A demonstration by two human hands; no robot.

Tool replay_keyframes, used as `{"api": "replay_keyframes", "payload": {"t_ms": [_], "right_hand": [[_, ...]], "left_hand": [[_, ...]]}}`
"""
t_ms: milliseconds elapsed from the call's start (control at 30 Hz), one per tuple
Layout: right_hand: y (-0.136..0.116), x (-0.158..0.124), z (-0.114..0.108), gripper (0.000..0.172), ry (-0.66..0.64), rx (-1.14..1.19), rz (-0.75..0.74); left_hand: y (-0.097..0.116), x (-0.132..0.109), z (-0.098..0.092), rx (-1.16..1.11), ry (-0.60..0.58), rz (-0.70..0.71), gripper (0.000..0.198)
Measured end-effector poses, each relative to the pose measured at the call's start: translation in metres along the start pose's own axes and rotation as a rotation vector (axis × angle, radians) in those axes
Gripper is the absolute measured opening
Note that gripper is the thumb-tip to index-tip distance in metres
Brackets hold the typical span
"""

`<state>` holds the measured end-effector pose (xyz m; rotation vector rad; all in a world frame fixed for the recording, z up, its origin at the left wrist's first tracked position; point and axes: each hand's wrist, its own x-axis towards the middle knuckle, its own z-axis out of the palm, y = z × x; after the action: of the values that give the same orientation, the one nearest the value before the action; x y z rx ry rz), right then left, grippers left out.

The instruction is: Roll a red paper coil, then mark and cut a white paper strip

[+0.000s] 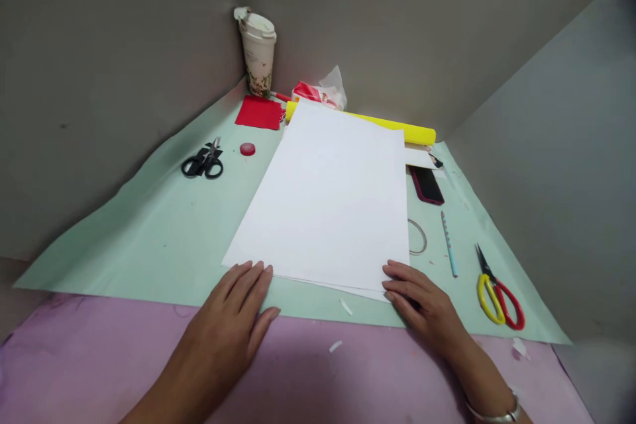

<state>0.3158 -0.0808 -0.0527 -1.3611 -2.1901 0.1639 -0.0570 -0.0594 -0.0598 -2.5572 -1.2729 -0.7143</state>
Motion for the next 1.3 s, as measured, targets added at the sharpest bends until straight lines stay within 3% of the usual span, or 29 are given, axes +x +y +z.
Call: {"api": "replay_keyframes", "payload": {"t_ms": [467,633,867,1300], "right_hand": [[-0.011,0.006,-0.012,0.01,-0.074,0.054,0.024],[-0.015,0.007,-0.009,0.004,-0.045,0.015,0.022],[-0.018,0.01,-0.006,0.025,-0.04,-0.068,-0.096],[-0.023,0.014,-0.015,0.028,-0.118,-0.104,-0.113]], "left_hand": [[-0.004,0.003,0.004,0.0,-0.025,0.013,0.047],[-0.005,0.003,0.004,0.019,-0.031,0.04,0.047],[-0.005,0.004,0.004,0.019,-0.041,0.046,0.045],[-0.007,0.003,0.004,-0.008,-0.037,0.063,0.045]]}}
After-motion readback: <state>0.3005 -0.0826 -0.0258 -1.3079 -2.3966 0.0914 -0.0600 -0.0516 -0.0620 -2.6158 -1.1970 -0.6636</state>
